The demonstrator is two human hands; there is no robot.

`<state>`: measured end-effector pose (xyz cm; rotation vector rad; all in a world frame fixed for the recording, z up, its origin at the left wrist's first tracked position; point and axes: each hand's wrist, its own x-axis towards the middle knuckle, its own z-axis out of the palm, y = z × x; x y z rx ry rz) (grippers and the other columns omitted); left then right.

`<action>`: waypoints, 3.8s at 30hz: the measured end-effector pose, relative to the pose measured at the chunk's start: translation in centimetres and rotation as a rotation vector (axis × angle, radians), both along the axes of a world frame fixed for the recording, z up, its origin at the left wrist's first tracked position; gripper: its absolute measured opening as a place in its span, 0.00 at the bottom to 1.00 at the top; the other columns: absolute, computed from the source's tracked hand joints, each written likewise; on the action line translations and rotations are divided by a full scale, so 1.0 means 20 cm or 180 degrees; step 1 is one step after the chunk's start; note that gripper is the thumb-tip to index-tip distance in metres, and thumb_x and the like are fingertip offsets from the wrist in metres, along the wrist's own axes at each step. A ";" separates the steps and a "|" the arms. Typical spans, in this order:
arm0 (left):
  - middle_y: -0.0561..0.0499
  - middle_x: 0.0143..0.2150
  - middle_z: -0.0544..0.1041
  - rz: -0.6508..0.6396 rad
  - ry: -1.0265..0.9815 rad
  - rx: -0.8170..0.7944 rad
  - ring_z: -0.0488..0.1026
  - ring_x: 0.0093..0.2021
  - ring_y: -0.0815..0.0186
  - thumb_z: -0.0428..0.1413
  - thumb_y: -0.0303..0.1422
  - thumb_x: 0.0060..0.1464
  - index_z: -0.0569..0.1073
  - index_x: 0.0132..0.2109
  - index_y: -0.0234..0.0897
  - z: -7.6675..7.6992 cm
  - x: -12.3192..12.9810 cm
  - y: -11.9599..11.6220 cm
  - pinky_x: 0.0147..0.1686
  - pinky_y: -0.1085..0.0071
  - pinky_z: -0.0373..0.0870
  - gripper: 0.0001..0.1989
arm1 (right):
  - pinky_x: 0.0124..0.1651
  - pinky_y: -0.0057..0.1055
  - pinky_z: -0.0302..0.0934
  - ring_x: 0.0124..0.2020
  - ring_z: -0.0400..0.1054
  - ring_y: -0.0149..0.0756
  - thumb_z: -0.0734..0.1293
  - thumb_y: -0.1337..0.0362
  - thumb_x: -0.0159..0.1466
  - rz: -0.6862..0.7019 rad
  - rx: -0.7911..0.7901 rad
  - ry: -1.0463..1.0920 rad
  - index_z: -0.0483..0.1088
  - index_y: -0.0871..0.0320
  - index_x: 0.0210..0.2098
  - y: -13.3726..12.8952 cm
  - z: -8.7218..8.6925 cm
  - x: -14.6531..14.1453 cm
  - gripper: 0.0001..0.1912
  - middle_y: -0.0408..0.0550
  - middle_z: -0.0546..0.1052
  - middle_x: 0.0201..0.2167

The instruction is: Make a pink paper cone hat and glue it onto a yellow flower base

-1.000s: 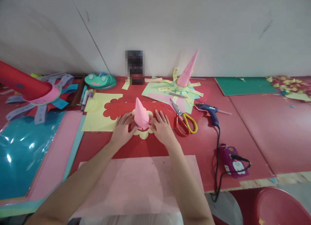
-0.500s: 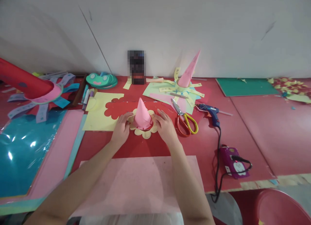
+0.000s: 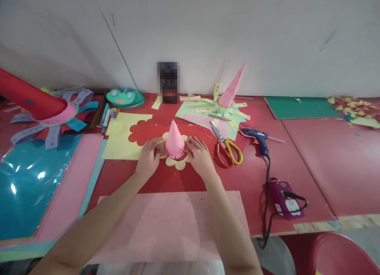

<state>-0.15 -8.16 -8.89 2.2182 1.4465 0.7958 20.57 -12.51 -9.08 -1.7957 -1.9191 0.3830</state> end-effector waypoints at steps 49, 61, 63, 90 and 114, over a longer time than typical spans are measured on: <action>0.36 0.62 0.65 -0.0192 0.0597 -0.0389 0.64 0.62 0.54 0.47 0.25 0.58 0.56 0.62 0.34 0.07 -0.04 -0.21 0.57 0.53 0.65 0.25 | 0.63 0.50 0.52 0.55 0.66 0.41 0.56 0.70 0.61 -0.0448 0.0228 0.0784 0.61 0.58 0.59 -0.05 0.07 -0.24 0.26 0.54 0.73 0.54; 0.44 0.52 0.74 -0.0474 0.0804 0.0241 0.72 0.52 0.58 0.46 0.27 0.62 0.70 0.52 0.36 0.06 -0.04 -0.17 0.52 0.60 0.69 0.14 | 0.58 0.44 0.60 0.54 0.66 0.41 0.54 0.70 0.65 0.0143 0.0535 0.0239 0.70 0.59 0.51 -0.15 0.02 -0.23 0.20 0.55 0.74 0.50; 0.45 0.50 0.75 -0.0461 0.0826 0.0342 0.73 0.49 0.59 0.47 0.27 0.62 0.71 0.51 0.37 0.04 -0.03 -0.18 0.50 0.61 0.70 0.13 | 0.59 0.45 0.60 0.55 0.65 0.43 0.57 0.67 0.65 0.0250 0.0651 0.0106 0.68 0.60 0.53 -0.15 0.00 -0.25 0.19 0.56 0.73 0.50; 0.47 0.37 0.79 -0.0870 0.1205 0.1557 0.76 0.37 0.64 0.49 0.29 0.63 0.75 0.41 0.34 -0.03 -0.04 -0.11 0.35 0.69 0.71 0.10 | 0.55 0.47 0.62 0.55 0.61 0.47 0.61 0.69 0.60 0.0277 0.0777 -0.0048 0.69 0.57 0.52 -0.14 -0.05 -0.24 0.20 0.55 0.70 0.51; 0.47 0.44 0.81 -0.1446 0.1077 0.1478 0.78 0.45 0.65 0.43 0.21 0.61 0.75 0.47 0.35 -0.05 -0.18 -0.06 0.43 0.66 0.72 0.17 | 0.54 0.44 0.62 0.54 0.61 0.46 0.59 0.69 0.63 0.0191 0.0649 0.0045 0.70 0.54 0.51 -0.14 -0.02 -0.24 0.18 0.53 0.70 0.50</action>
